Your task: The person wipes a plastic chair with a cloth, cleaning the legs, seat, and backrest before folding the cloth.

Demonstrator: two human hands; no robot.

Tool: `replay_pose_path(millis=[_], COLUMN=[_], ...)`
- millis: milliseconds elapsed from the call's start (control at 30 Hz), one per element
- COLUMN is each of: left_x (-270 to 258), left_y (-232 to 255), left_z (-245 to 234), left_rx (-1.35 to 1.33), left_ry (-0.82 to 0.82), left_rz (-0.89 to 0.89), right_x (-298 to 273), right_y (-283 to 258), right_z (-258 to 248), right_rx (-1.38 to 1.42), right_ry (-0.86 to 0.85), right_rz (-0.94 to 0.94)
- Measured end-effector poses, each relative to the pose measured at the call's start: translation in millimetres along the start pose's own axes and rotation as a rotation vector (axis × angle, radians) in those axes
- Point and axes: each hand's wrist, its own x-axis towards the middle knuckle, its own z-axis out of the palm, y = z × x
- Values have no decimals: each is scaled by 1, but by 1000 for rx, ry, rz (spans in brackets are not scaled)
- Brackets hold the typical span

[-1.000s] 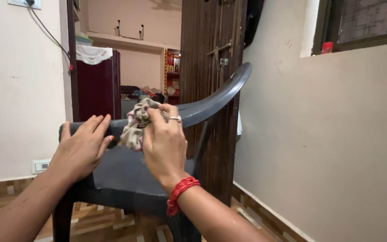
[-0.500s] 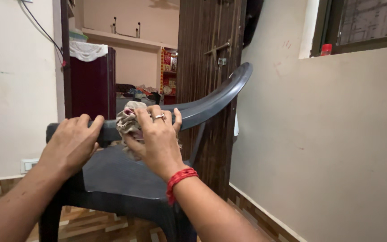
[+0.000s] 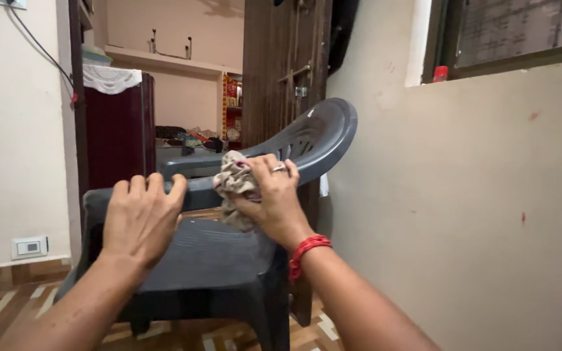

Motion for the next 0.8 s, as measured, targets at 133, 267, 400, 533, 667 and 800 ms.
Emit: replay_pose_path(millis=[133, 267, 400, 533, 667, 800], left_x=[-8, -34, -64, -77, -88, -98], left_y=[21, 33, 36, 32, 32, 32], left_z=[-5, 18, 52, 106, 159, 170], left_rx=[-40, -173, -315, -262, -282, -283], left_ry=[131, 438, 33, -188, 41, -348], left_rz=[62, 406, 623, 558, 548, 423], right_x=[-16, -60, -101, -136, -166, -175], right_y=[6, -17, -24, -9, 4, -3], right_z=[-19, -3, 21, 55, 99, 140], right_rx=[-77, -11, 169, 284, 120, 94], right_ry=[120, 461, 735, 668, 633, 750], right_rz=[16, 301, 739, 1338, 1386, 1396])
